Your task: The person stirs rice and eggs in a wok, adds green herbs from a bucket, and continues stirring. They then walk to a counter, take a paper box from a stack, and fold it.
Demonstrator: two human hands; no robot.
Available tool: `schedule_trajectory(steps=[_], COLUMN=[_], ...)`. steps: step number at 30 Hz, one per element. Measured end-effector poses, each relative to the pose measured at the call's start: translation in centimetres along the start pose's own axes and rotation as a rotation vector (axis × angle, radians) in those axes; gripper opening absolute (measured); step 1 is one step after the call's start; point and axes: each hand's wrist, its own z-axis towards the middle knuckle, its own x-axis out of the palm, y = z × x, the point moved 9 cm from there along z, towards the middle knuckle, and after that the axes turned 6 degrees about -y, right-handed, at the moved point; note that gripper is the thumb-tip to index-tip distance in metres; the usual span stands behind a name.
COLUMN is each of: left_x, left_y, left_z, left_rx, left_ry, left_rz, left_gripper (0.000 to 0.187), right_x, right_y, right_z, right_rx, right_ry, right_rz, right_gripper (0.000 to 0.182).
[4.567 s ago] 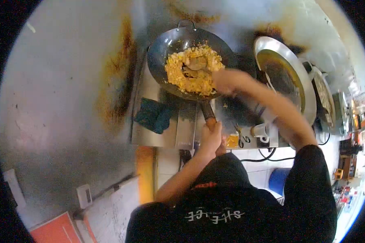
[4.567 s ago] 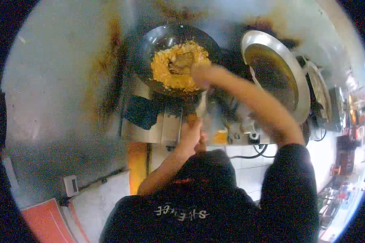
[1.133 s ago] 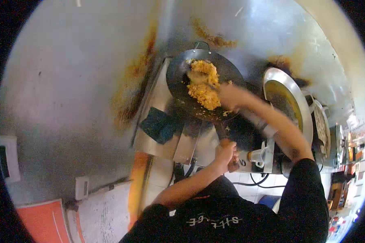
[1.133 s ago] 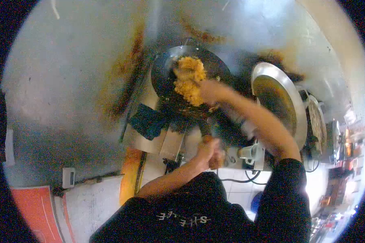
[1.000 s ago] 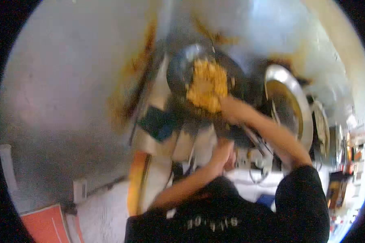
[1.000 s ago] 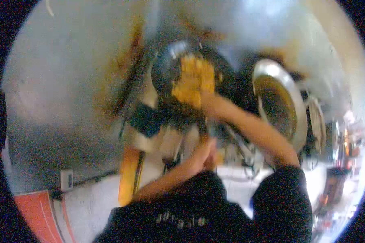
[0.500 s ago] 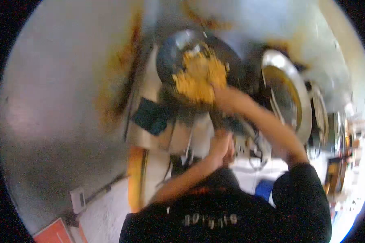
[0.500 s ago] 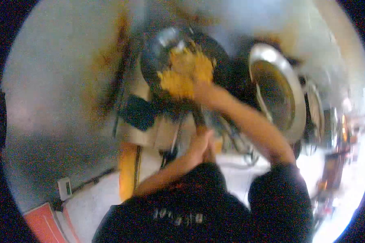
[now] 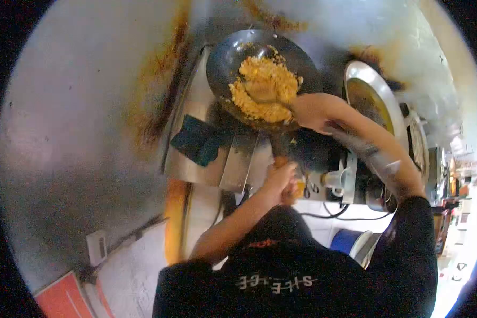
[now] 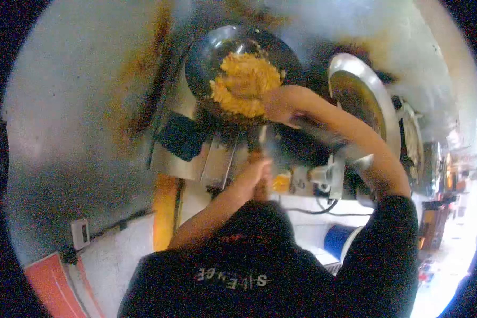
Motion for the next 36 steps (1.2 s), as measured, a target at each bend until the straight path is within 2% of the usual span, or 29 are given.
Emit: schedule_trajectory(steps=[1, 2, 4, 6, 8, 11, 14, 16, 18, 20, 21, 22, 25, 27, 29, 31, 33, 35, 36], left_x=[0.6, -1.0, -3.0, -5.9, -7.0, -3.8, -0.8, 0.1, 2.4, 5.8, 5.8, 5.1, 1.9, 0.6, 1.0, 2.5, 2.3, 1.6, 1.6], left_y=[-0.3, -0.3, -3.9, -3.3, -3.1, 1.2, -1.5, -1.5, 0.3, 2.0, 1.4, 0.9, 0.0, 0.8, 1.0, -0.2, -0.8, -0.5, -0.9], left_z=[-0.3, 1.9, 1.3, 0.0, 0.5, 2.6, 0.3, 0.2, 1.2, 0.4, 0.3, 0.7, 0.6, 1.9, 1.3, -0.5, -0.6, -1.1, -1.4], left_rx=[-0.019, 0.132, 0.014, -0.146, -0.257, -0.167, 0.075, 0.066, 0.094, 0.050, 0.044, 0.124, 0.060, 0.009, -0.008, 0.019, -0.001, -0.038, -0.049], left_ry=[-0.016, 0.022, 0.124, 0.162, 0.234, 0.129, 0.032, 0.023, -0.006, -0.059, -0.085, -0.054, -0.006, -0.002, 0.005, -0.013, 0.013, 0.001, -0.007], left_rz=[0.052, 0.263, 0.274, 0.185, 0.156, 0.162, 0.012, -0.008, -0.015, -0.106, -0.166, -0.108, -0.069, -0.052, -0.046, -0.053, -0.111, -0.143, -0.108], left_gripper=[0.031, 0.032, 0.031, 0.030, 0.029, 0.027, 0.022, 0.020, 0.020, 0.018, 0.018, 0.019, 0.019, 0.020, 0.018, 0.015, 0.015, 0.015, 0.015], right_x=[0.7, -1.7, -7.4, -6.3, -4.8, -3.9, -8.4, -7.7, -5.4, -3.7, -5.0, -6.2, -7.9, -4.0, 0.9, 1.0, -1.8, -4.2, -3.4], right_y=[-0.7, -4.6, -3.4, -3.9, -2.0, -3.6, -3.4, -1.3, -0.9, -1.6, -1.6, -1.5, -2.9, -4.7, -6.1, -5.3, -6.8, -5.1, -2.7], right_z=[0.8, 0.4, -2.9, -6.8, -4.1, -1.6, -3.4, -6.2, -4.8, -0.3, 1.8, 1.1, -8.5, -7.6, -2.6, 0.8, 2.9, -2.9, -2.4], right_rx=[-0.035, 0.154, 0.173, 0.242, 0.117, 0.015, 0.090, 0.194, 0.148, 0.171, 0.171, 0.039, 0.323, 0.206, -0.155, -0.195, -0.037, 0.100, 0.119], right_ry=[-0.025, -0.293, 0.154, 0.503, 0.421, 0.054, 0.279, 0.395, 0.324, 0.077, -0.055, 0.023, 0.294, 0.480, 0.474, 0.242, -0.009, 0.273, 0.191], right_rz=[0.010, 0.465, 0.122, 0.381, 0.236, 0.694, 0.320, 0.354, 0.323, 0.550, 0.637, 0.373, 0.181, -0.002, -0.417, -0.584, -0.441, 0.085, 0.043], right_gripper=[0.013, 0.016, 0.025, 0.025, 0.022, 0.019, 0.023, 0.026, 0.024, 0.025, 0.026, 0.030, 0.029, 0.025, 0.018, 0.014, 0.012, 0.010, 0.010])
